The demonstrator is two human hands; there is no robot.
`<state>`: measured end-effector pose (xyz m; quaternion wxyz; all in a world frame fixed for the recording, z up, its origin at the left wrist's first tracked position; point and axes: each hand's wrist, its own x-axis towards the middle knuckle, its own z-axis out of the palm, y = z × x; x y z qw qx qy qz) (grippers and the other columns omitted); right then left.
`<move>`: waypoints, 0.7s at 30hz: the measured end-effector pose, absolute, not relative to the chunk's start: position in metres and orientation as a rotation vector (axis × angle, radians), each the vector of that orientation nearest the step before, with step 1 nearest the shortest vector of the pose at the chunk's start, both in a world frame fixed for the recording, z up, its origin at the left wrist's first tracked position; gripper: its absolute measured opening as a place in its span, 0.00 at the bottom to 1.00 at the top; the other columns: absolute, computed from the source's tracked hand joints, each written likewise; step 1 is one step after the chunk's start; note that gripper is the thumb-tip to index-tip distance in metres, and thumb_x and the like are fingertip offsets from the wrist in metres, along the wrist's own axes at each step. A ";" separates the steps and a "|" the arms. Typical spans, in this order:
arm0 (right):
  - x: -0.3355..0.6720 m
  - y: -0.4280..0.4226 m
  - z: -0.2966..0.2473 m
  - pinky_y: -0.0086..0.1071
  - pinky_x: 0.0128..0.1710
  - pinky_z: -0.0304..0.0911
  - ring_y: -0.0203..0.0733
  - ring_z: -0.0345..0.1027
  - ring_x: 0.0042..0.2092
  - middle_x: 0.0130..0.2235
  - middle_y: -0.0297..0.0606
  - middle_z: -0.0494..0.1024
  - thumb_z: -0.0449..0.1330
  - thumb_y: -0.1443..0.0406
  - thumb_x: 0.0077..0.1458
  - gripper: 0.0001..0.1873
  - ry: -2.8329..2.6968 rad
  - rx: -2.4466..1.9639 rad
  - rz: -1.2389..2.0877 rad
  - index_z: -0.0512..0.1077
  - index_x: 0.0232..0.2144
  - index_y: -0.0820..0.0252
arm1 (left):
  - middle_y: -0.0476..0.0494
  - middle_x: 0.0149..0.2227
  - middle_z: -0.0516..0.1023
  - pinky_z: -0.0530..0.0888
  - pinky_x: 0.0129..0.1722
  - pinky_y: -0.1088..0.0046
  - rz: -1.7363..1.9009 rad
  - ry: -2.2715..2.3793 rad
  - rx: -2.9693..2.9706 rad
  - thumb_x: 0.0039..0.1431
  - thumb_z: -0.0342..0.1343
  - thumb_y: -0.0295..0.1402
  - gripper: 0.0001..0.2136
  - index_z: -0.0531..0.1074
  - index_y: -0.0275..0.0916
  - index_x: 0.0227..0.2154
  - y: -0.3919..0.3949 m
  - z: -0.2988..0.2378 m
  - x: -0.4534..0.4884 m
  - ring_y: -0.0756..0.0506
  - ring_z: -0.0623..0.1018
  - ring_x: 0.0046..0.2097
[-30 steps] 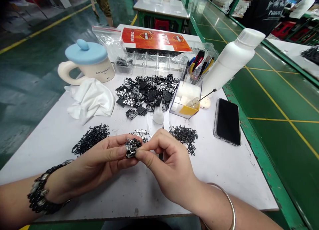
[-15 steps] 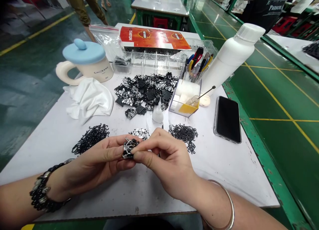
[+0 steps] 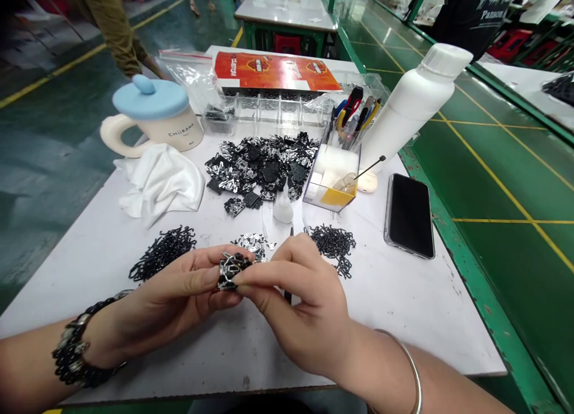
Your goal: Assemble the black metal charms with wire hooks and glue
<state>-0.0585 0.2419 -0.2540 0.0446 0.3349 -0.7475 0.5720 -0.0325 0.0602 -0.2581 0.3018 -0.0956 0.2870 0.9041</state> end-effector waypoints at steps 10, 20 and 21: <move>-0.065 0.249 -0.251 0.38 0.35 0.57 0.39 0.59 0.35 0.33 0.36 0.65 0.61 0.67 0.53 0.21 -2.301 1.072 1.566 0.67 0.50 0.57 | 0.42 0.39 0.79 0.75 0.40 0.78 2.398 0.823 -0.151 0.55 0.60 0.29 0.11 0.73 0.31 0.41 0.058 -0.254 -0.033 0.49 0.78 0.38; -0.074 0.249 -0.250 0.42 0.43 0.53 0.41 0.55 0.41 0.37 0.35 0.61 0.64 0.60 0.50 0.13 -2.527 1.206 1.523 0.71 0.40 0.53 | 0.34 0.40 0.79 0.72 0.45 0.71 2.346 0.776 -0.140 0.53 0.61 0.27 0.17 0.66 0.32 0.46 0.060 -0.251 -0.032 0.46 0.78 0.43; -0.074 0.249 -0.250 0.42 0.43 0.53 0.41 0.55 0.41 0.37 0.35 0.61 0.64 0.60 0.50 0.14 -2.522 1.210 1.524 0.70 0.41 0.53 | 0.34 0.40 0.79 0.71 0.45 0.71 2.341 0.781 -0.140 0.53 0.61 0.27 0.18 0.65 0.32 0.46 0.060 -0.250 -0.032 0.46 0.78 0.43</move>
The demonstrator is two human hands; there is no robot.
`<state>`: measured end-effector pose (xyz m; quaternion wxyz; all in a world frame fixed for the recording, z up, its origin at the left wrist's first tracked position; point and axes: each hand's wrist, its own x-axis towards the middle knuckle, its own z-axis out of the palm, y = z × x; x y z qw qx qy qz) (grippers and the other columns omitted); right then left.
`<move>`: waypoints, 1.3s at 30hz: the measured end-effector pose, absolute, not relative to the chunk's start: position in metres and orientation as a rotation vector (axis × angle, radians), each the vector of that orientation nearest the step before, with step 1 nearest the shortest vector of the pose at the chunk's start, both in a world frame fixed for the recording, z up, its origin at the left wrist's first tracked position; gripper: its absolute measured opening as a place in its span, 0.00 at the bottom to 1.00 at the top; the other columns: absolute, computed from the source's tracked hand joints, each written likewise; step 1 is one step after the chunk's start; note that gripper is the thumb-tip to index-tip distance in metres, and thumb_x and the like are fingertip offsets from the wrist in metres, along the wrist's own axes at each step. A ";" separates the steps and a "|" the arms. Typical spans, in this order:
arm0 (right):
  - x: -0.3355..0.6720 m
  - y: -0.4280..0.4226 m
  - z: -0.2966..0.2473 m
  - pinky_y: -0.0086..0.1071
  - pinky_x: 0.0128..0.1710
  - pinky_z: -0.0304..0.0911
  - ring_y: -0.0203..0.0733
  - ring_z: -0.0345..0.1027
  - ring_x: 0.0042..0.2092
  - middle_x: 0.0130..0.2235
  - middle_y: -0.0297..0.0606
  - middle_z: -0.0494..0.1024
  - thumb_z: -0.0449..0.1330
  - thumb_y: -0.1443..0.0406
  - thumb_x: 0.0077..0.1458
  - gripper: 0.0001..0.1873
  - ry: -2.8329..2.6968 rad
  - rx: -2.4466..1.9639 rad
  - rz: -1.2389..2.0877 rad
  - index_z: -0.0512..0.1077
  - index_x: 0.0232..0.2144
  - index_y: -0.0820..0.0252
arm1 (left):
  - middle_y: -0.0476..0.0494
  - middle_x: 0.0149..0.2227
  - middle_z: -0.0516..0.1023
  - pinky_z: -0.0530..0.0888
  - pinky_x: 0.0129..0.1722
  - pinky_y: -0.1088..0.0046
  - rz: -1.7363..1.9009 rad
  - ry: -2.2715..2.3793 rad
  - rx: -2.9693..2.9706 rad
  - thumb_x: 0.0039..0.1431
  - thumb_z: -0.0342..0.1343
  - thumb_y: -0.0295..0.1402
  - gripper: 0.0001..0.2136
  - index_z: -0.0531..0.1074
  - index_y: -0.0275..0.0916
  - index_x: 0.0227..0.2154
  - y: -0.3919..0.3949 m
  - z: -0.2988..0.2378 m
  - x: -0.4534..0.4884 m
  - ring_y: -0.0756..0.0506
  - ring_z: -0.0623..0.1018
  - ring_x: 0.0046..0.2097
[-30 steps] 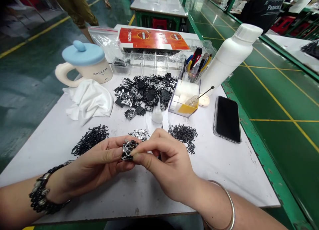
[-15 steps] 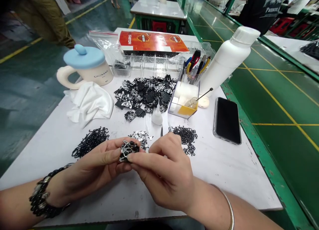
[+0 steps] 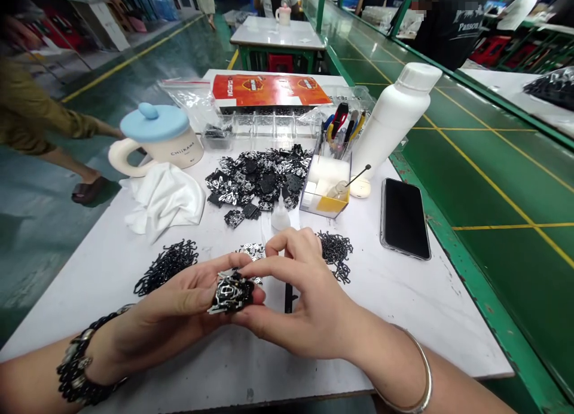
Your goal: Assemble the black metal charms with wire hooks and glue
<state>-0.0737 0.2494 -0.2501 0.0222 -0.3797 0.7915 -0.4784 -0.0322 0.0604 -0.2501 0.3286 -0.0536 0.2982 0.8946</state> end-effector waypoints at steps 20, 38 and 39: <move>-0.078 0.254 -0.250 0.38 0.42 0.56 0.40 0.59 0.41 0.36 0.35 0.67 0.59 0.58 0.55 0.09 2.211 -1.072 -1.435 0.70 0.38 0.53 | 0.41 0.42 0.75 0.68 0.50 0.64 1.600 2.633 1.026 0.47 0.59 0.20 0.22 0.69 0.42 0.46 0.042 -0.239 -0.032 0.42 0.71 0.47; -0.080 0.250 -0.254 0.36 0.40 0.54 0.39 0.59 0.40 0.34 0.34 0.67 0.56 0.54 0.57 0.12 2.023 -0.982 -1.392 0.72 0.36 0.54 | 0.42 0.29 0.76 0.67 0.38 0.65 1.347 2.856 1.165 0.48 0.58 0.20 0.18 0.71 0.39 0.43 0.039 -0.247 -0.031 0.43 0.72 0.34; -0.079 0.250 -0.255 0.36 0.40 0.54 0.39 0.59 0.40 0.34 0.34 0.67 0.55 0.54 0.58 0.12 2.041 -1.005 -1.391 0.72 0.36 0.54 | 0.42 0.29 0.75 0.67 0.37 0.65 1.346 2.870 1.153 0.48 0.58 0.21 0.18 0.71 0.40 0.44 0.040 -0.247 -0.030 0.43 0.72 0.33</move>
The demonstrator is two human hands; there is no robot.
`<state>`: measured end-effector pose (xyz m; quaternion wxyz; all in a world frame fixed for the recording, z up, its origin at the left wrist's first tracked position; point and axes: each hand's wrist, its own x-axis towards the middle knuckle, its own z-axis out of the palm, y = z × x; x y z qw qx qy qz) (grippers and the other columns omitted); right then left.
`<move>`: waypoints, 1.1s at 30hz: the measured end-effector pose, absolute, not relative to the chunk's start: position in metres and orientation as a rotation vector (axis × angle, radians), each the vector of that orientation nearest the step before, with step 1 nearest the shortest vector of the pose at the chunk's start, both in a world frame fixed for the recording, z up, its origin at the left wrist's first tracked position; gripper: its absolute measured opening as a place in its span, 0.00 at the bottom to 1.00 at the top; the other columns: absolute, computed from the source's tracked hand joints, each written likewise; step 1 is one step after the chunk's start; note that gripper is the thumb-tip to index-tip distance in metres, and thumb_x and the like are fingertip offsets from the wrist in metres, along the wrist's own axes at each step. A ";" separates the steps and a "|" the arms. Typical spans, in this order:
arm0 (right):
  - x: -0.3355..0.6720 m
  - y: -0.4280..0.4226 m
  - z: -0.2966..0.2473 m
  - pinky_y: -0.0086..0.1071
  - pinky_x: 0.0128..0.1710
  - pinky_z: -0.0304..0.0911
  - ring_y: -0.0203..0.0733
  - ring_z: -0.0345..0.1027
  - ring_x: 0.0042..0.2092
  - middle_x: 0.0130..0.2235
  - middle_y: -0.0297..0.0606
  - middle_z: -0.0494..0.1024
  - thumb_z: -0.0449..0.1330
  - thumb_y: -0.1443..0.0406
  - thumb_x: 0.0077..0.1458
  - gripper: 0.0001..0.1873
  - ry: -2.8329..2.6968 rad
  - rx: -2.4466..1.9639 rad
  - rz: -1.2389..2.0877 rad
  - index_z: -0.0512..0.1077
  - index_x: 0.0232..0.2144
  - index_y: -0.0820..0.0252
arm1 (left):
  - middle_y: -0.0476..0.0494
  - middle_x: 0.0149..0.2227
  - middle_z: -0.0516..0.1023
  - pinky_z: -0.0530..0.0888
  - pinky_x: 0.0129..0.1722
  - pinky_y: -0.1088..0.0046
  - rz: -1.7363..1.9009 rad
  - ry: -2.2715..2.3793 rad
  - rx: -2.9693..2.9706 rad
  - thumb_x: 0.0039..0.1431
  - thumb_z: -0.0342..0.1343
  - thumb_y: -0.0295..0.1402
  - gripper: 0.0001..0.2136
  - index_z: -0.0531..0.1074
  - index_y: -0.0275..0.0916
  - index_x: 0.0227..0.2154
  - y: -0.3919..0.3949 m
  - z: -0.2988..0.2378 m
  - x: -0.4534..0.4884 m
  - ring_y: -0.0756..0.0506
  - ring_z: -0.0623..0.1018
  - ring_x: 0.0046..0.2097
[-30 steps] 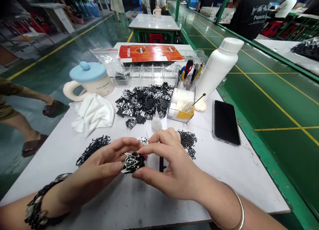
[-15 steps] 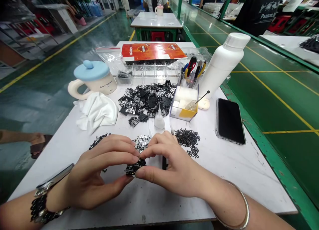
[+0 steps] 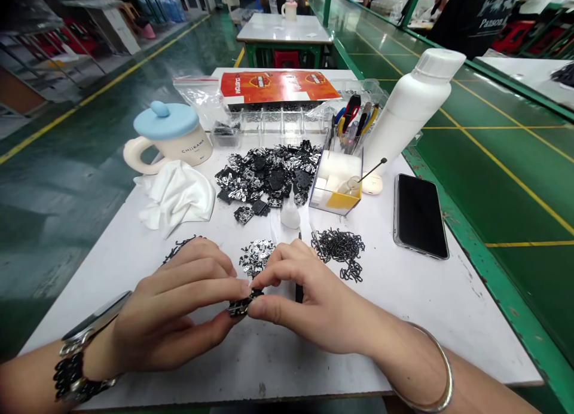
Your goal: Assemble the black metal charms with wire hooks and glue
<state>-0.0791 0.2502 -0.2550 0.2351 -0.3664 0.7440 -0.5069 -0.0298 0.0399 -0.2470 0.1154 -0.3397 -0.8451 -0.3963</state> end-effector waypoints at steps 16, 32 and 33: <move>-0.074 0.247 -0.256 0.36 0.34 0.48 0.36 0.55 0.32 0.25 0.30 0.63 0.53 0.63 0.60 0.11 2.282 -1.150 -1.376 0.63 0.25 0.58 | 0.49 0.26 0.73 0.67 0.33 0.73 -2.420 -2.588 -0.032 0.51 0.62 0.34 0.07 0.77 0.39 0.33 0.048 -0.245 -0.029 0.48 0.71 0.31; -0.088 0.249 -0.263 0.31 0.28 0.54 0.34 0.57 0.28 0.25 0.29 0.63 0.61 0.59 0.52 0.10 2.581 -0.596 -1.639 0.65 0.28 0.57 | 0.55 0.18 0.66 0.62 0.28 0.75 -2.834 -2.310 0.511 0.45 0.65 0.31 0.08 0.76 0.38 0.31 0.048 -0.250 -0.035 0.52 0.62 0.23; -0.092 0.250 -0.264 0.31 0.28 0.54 0.34 0.56 0.27 0.26 0.29 0.62 0.63 0.59 0.50 0.12 2.702 -0.532 -1.661 0.63 0.30 0.57 | 0.54 0.20 0.67 0.63 0.29 0.74 -2.843 -2.325 0.551 0.46 0.65 0.31 0.08 0.76 0.38 0.31 0.047 -0.250 -0.036 0.52 0.64 0.25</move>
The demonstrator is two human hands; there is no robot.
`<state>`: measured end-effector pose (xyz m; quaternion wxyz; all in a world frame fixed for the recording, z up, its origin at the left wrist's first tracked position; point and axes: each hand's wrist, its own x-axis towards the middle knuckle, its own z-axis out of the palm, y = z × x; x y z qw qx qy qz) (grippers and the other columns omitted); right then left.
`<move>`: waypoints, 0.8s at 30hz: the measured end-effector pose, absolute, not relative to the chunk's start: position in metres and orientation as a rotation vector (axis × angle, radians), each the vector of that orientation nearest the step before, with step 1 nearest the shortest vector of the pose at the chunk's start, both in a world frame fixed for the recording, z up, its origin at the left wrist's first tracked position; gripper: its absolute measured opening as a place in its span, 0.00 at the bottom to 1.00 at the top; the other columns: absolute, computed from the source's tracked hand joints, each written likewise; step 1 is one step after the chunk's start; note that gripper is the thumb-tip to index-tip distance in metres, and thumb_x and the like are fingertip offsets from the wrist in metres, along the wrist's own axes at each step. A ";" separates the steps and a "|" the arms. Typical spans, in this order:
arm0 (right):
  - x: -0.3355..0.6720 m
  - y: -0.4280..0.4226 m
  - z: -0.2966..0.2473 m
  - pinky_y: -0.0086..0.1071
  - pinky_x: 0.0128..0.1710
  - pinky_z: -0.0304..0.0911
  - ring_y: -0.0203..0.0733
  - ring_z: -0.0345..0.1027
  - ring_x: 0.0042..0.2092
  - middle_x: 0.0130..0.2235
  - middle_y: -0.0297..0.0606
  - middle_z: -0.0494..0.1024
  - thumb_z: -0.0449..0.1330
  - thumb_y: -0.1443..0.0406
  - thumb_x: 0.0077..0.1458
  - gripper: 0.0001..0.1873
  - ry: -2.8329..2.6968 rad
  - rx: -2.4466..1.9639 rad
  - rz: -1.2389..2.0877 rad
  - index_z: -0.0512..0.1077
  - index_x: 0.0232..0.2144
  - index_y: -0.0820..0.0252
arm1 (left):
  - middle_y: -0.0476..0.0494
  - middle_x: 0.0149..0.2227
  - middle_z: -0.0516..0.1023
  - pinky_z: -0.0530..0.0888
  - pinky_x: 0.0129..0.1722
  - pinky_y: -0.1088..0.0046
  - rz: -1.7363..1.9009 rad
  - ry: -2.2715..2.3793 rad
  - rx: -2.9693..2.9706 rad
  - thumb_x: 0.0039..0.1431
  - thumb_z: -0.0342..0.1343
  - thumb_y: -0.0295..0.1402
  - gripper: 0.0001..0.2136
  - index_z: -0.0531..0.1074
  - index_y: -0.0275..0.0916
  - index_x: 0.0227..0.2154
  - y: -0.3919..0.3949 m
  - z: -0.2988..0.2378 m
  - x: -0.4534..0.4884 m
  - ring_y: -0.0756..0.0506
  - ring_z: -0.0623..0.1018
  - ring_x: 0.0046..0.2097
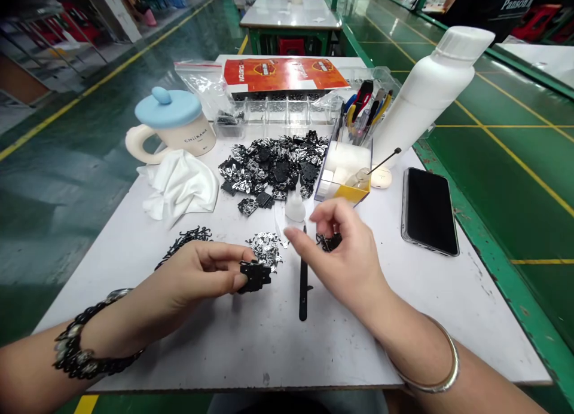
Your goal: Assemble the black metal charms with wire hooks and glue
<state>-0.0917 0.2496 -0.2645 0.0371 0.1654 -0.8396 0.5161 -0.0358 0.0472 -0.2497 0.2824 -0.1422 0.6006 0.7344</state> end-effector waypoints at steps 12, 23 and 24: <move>-0.121 0.236 -0.284 0.37 0.32 0.58 0.42 0.62 0.32 0.31 0.37 0.67 0.62 0.62 0.48 0.09 -2.695 0.624 1.095 0.66 0.28 0.58 | 0.52 0.24 0.73 0.63 0.30 0.80 2.009 1.497 -0.454 0.48 0.61 0.24 0.05 0.76 0.36 0.30 0.053 -0.255 -0.032 0.55 0.69 0.28; -0.102 0.241 -0.248 0.26 0.24 0.63 0.30 0.60 0.24 0.25 0.29 0.66 0.68 0.56 0.42 0.14 -1.803 0.053 2.700 0.69 0.26 0.57 | 0.58 0.17 0.67 0.64 0.31 0.80 1.945 1.472 -0.434 0.49 0.60 0.24 0.05 0.75 0.36 0.31 0.054 -0.256 -0.033 0.57 0.66 0.23; -0.099 0.241 -0.246 0.27 0.25 0.63 0.31 0.60 0.25 0.25 0.29 0.66 0.69 0.56 0.41 0.15 -1.781 0.050 2.672 0.70 0.26 0.56 | 0.59 0.17 0.67 0.64 0.31 0.80 1.925 1.485 -0.444 0.49 0.60 0.24 0.05 0.75 0.36 0.31 0.054 -0.255 -0.033 0.57 0.65 0.23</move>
